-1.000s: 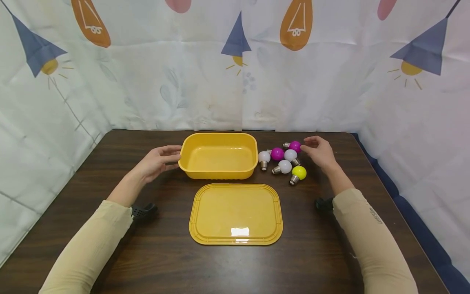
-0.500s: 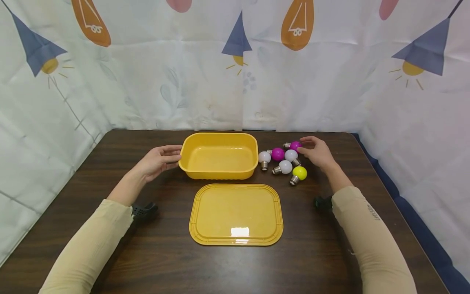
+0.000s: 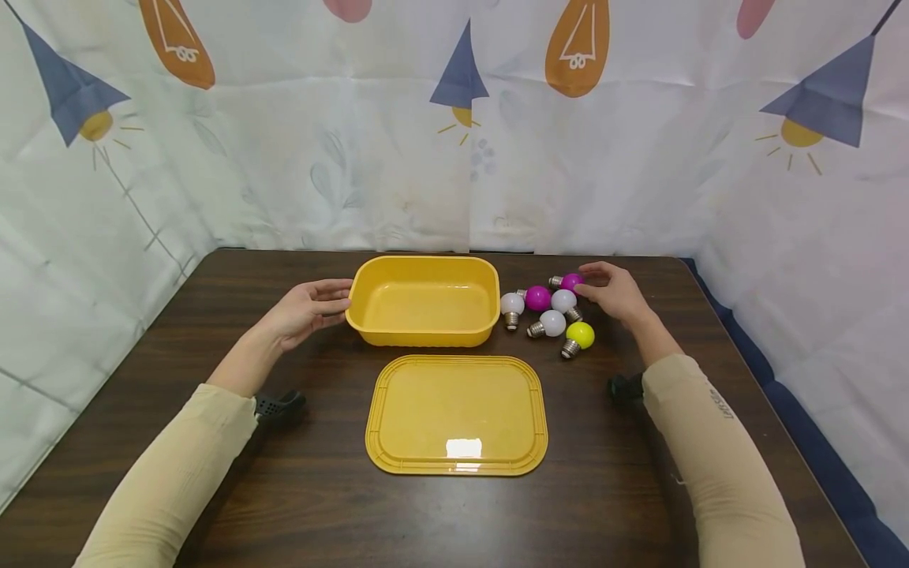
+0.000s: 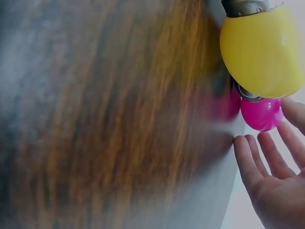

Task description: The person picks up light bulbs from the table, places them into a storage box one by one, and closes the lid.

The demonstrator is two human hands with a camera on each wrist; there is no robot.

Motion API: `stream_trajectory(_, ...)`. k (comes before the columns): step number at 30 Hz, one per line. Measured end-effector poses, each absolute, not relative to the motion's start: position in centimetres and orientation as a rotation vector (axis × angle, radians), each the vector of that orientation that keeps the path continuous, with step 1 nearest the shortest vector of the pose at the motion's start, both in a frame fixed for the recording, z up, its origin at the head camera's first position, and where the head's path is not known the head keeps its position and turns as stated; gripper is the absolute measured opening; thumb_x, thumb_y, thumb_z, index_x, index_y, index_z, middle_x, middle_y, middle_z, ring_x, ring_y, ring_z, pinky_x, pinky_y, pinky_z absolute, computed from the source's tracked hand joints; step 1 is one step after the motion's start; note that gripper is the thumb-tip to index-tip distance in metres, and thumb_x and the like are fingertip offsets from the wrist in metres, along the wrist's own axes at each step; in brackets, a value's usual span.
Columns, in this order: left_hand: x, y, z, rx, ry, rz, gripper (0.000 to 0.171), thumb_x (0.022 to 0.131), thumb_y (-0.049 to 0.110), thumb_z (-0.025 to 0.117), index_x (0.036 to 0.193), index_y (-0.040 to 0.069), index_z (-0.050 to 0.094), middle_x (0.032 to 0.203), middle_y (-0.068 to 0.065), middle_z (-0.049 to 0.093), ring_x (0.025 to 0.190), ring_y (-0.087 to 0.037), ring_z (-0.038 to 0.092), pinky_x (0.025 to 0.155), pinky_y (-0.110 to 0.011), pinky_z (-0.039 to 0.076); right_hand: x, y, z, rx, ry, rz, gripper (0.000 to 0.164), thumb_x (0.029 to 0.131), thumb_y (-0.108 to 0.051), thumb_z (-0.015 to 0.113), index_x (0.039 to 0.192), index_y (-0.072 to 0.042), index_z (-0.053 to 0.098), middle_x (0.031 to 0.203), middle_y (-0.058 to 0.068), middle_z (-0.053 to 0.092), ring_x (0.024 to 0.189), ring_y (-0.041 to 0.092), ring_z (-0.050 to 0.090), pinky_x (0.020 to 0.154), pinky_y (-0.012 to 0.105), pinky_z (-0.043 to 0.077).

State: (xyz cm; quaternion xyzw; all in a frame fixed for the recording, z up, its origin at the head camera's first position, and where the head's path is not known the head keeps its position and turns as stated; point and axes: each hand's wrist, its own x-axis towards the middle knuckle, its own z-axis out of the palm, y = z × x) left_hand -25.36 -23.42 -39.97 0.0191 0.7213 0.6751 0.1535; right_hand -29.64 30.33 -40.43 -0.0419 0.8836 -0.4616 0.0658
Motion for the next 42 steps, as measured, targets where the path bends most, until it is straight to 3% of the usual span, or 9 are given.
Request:
stream_trajectory(8,-25.35,-23.38,-39.91,0.068,2.059,1.933,0.051,0.105,0.006,0.06,0.152,-0.002,0.043,0.138,-0.02,0.052,0.107,-0.02,0.065,0.1,-0.036,0.053,-29.92,30.01,-40.37,-0.128,2.642,-1.41,0.059,0.104,-0.027,0.064,0.151,0.003,0.044,0.151,0.025,0.044,0.133,0.04,0.048,0.106,0.05,0.047)
stream_trajectory(20,-25.32,-23.27,-39.86,0.057,2.026,1.958,0.052,0.104,0.004,0.061,0.152,-0.002,0.043,0.134,-0.017,0.054,0.105,-0.018,0.065,0.095,-0.031,0.056,-30.39,29.81,-40.72,-0.11,2.643,-1.379,0.056,0.104,-0.027,0.065,0.149,0.002,0.046,0.148,0.027,0.046,0.13,0.042,0.051,0.107,0.052,0.047)
stream_trajectory(37,-25.32,-23.2,-39.94,0.067,2.012,1.977,0.056,0.103,0.006,0.063,0.153,-0.003,0.041,0.13,-0.014,0.056,0.103,-0.016,0.067,0.093,-0.03,0.057,-30.66,29.94,-40.8,-0.112,2.646,-1.398,0.055,0.106,-0.028,0.062,0.148,0.004,0.047,0.146,0.027,0.046,0.122,0.041,0.057,0.103,0.045,0.051)
stream_trajectory(42,-25.34,-23.15,-39.96,0.066,2.007,1.974,0.053,0.104,0.005,0.062,0.152,-0.005,0.042,0.128,-0.013,0.057,0.101,-0.015,0.067,0.092,-0.029,0.057,-30.6,30.19,-40.79,-0.111,2.651,-1.42,0.055,0.106,-0.028,0.061,0.148,0.003,0.047,0.147,0.026,0.047,0.119,0.034,0.059,0.104,0.044,0.05)
